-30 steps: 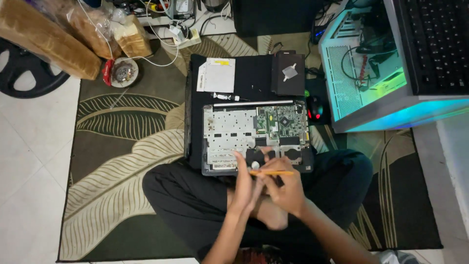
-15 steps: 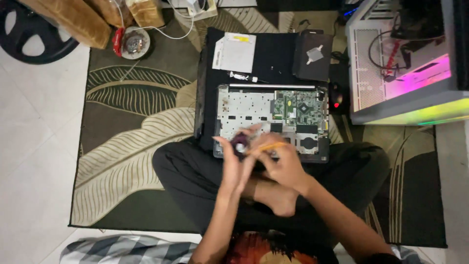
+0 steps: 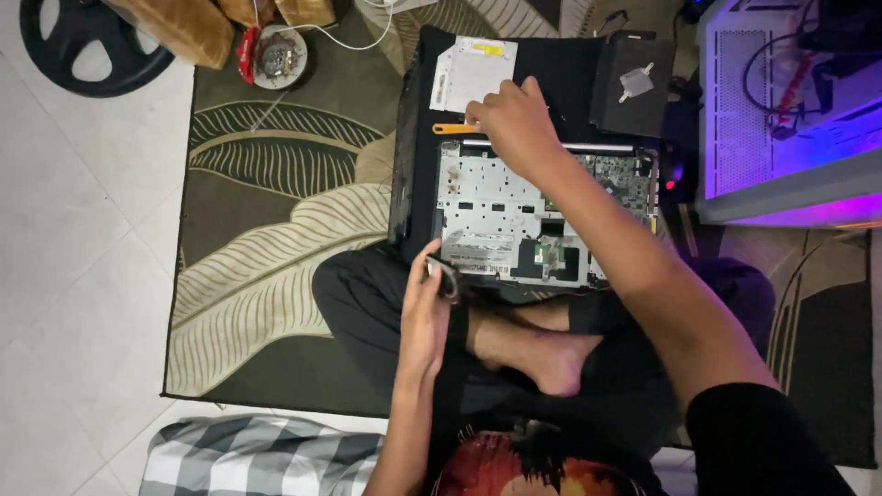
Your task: Disassembling a laptop to remove and replace internal components like the cooling fan and battery using specialized tools.
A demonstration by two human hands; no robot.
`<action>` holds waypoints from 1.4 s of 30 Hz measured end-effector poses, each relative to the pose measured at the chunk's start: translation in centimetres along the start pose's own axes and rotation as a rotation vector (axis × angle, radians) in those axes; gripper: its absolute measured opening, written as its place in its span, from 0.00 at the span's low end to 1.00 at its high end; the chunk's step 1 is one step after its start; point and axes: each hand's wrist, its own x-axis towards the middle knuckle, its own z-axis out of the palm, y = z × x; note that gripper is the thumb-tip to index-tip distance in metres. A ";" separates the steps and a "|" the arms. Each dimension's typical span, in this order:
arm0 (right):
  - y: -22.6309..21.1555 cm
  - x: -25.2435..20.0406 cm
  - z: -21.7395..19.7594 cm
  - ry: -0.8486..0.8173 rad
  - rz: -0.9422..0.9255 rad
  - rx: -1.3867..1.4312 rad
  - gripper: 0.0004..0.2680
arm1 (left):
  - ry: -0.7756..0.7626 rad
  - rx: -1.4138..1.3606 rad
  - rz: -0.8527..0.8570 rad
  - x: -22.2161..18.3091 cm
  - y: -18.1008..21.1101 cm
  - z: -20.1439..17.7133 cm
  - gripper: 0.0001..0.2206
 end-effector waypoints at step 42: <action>3.4 -22.1 -12.5 -0.233 0.291 0.550 0.05 | -0.646 1.332 0.553 6.8 -8.3 7.9 0.16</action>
